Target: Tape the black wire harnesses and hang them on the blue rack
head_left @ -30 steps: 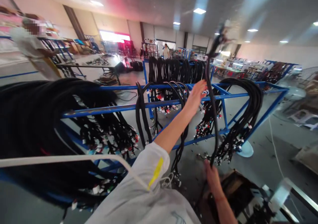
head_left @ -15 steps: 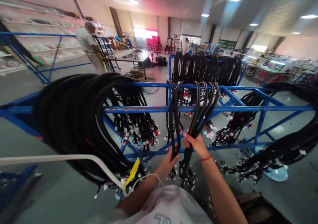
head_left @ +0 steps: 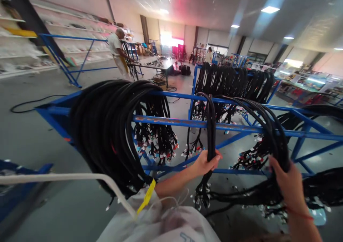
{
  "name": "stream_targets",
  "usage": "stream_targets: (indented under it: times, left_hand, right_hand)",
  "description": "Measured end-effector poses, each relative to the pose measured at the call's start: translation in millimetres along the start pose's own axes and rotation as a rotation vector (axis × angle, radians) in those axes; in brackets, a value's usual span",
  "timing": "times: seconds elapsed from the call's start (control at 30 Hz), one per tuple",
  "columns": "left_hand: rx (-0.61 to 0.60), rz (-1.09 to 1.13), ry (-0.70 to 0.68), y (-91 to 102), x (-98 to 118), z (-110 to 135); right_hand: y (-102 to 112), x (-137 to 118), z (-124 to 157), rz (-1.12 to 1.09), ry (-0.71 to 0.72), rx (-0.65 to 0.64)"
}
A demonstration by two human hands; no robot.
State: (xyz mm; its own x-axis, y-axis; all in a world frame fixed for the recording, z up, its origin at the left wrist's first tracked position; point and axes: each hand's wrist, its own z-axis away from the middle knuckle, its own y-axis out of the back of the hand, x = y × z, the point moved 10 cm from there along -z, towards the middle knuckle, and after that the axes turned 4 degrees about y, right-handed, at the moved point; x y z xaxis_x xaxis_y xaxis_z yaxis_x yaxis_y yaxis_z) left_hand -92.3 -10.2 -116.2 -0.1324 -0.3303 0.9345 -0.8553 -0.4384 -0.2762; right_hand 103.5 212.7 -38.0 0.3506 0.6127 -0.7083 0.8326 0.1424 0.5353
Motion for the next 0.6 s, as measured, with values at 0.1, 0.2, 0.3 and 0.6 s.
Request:
stream_targets:
  times: [0.1, 0.2, 0.3, 0.6]
  left_hand:
    - [0.078, 0.112, -0.034, 14.5, 40.4, -5.2]
    - [0.115, 0.171, -0.060, 14.8, 70.4, -12.5]
    - [0.079, 0.144, -0.030, 4.0, 77.7, -17.2]
    - [0.127, 0.071, 0.110, 16.5, 54.5, -10.3]
  right_hand:
    - [25.0, -55.2, -36.3, 0.227, 0.233, 0.156]
    - [-4.8, -140.4, -59.9, 0.383, 0.569, 0.196]
    - [-59.4, -179.8, -87.4, 0.576, 0.630, 0.083]
    - [-19.6, -80.4, -198.5, 0.888, 0.445, -0.091]
